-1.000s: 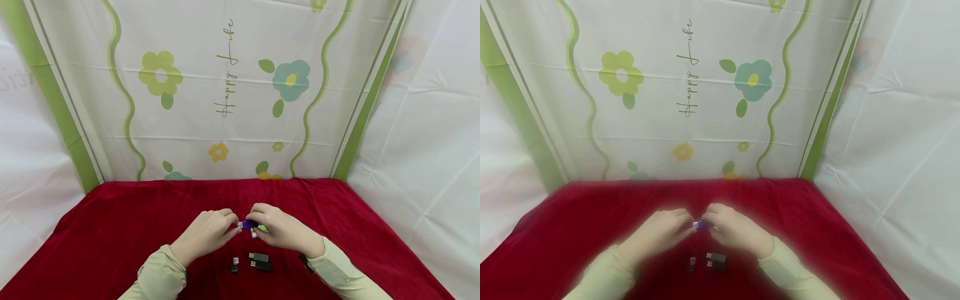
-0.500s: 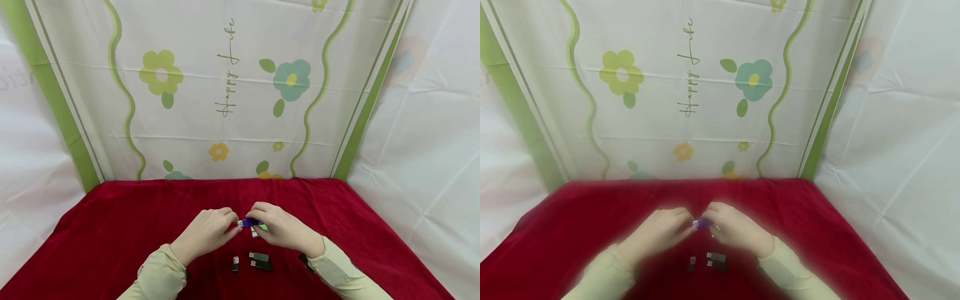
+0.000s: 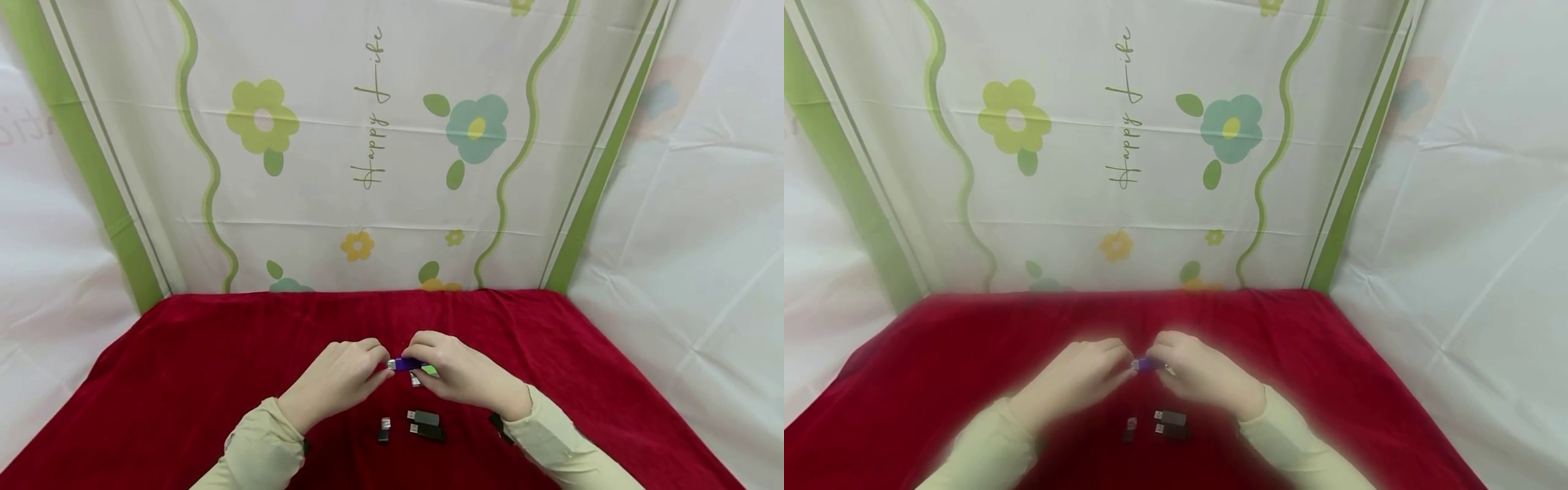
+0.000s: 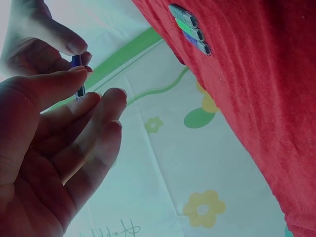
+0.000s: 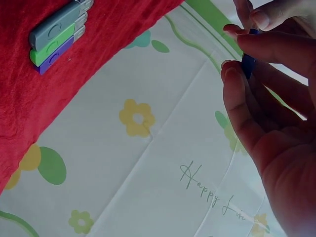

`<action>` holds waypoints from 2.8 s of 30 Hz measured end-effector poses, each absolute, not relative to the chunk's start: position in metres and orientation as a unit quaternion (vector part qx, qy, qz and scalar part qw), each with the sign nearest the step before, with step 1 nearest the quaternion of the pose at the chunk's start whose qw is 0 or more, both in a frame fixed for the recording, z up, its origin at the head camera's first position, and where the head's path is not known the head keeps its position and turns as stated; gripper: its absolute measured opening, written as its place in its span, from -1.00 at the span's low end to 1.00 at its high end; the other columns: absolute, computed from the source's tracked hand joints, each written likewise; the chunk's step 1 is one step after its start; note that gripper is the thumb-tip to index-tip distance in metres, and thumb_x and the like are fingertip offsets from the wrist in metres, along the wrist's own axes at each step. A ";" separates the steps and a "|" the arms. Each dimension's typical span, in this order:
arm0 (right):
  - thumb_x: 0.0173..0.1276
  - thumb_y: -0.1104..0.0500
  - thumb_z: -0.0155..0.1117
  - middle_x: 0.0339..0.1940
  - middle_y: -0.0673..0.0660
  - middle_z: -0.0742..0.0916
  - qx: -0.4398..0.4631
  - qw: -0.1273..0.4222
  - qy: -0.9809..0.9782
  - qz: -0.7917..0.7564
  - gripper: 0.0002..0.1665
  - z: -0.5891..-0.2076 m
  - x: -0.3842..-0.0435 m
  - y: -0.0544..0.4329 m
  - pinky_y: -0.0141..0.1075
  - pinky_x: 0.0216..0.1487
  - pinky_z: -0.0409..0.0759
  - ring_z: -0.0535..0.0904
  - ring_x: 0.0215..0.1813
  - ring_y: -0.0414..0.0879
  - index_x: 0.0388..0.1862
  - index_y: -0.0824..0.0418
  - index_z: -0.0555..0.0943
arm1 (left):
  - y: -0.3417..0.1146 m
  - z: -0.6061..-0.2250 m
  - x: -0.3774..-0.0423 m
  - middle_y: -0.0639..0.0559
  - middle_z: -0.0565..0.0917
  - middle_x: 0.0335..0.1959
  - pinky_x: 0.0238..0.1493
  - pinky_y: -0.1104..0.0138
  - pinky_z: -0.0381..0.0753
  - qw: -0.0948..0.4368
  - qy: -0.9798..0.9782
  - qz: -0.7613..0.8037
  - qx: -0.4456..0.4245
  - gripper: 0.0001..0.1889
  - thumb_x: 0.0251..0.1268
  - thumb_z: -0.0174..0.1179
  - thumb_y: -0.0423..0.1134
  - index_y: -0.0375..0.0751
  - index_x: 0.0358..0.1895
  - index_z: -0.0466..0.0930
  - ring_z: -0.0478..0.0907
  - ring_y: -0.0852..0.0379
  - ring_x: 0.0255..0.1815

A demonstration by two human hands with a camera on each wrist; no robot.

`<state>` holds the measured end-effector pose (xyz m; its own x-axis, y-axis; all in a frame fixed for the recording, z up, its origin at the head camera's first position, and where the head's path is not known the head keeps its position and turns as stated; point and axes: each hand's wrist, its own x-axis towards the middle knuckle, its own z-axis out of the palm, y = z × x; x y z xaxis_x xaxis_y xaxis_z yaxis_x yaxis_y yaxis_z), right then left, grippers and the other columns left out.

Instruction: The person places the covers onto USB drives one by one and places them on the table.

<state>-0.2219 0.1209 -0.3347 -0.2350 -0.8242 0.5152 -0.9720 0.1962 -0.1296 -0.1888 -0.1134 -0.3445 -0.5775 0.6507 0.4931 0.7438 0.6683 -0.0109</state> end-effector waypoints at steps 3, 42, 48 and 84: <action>0.11 0.45 0.44 -0.28 -0.02 0.59 0.598 0.171 -0.752 0.218 -0.70 -0.336 -0.222 0.121 -0.61 -0.24 0.44 0.45 -0.30 -0.30 -0.18 0.25 0.64 | -0.113 -0.344 -0.188 0.13 0.51 -0.48 -0.64 0.57 0.30 0.231 -0.882 -0.099 -0.398 -0.83 0.20 0.41 -0.18 -0.19 -0.30 0.65 0.28 0.34 -0.67; 0.10 0.43 0.47 -0.24 -0.01 0.61 0.606 0.158 -0.751 0.209 -0.69 -0.334 -0.221 0.123 -0.59 -0.19 0.46 0.50 -0.28 -0.27 -0.16 0.26 0.66 | -0.114 -0.342 -0.187 0.21 0.43 -0.54 -0.64 0.57 0.26 0.185 -0.891 -0.102 -0.403 -0.86 0.24 0.38 -0.17 -0.10 -0.39 0.63 0.24 0.36 -0.67; 0.11 0.42 0.47 -0.24 -0.01 0.61 0.606 0.156 -0.751 0.210 -0.69 -0.333 -0.222 0.125 -0.59 -0.20 0.46 0.48 -0.28 -0.29 -0.15 0.25 0.67 | -0.115 -0.343 -0.190 0.22 0.44 -0.54 -0.65 0.57 0.26 0.185 -0.889 -0.110 -0.405 -0.84 0.25 0.36 -0.13 -0.09 -0.39 0.62 0.24 0.37 -0.67; 0.07 0.29 0.48 -0.43 -0.12 0.61 0.464 0.043 -0.883 0.063 -0.88 -0.346 -0.240 0.141 -0.37 -0.41 0.50 0.42 -0.42 -0.28 -0.40 0.14 0.72 | -0.114 -0.339 -0.184 0.13 0.63 -0.41 -0.57 0.54 0.40 0.132 -0.908 -0.110 -0.381 -0.83 0.24 0.36 -0.09 -0.10 -0.26 0.70 0.37 0.38 -0.64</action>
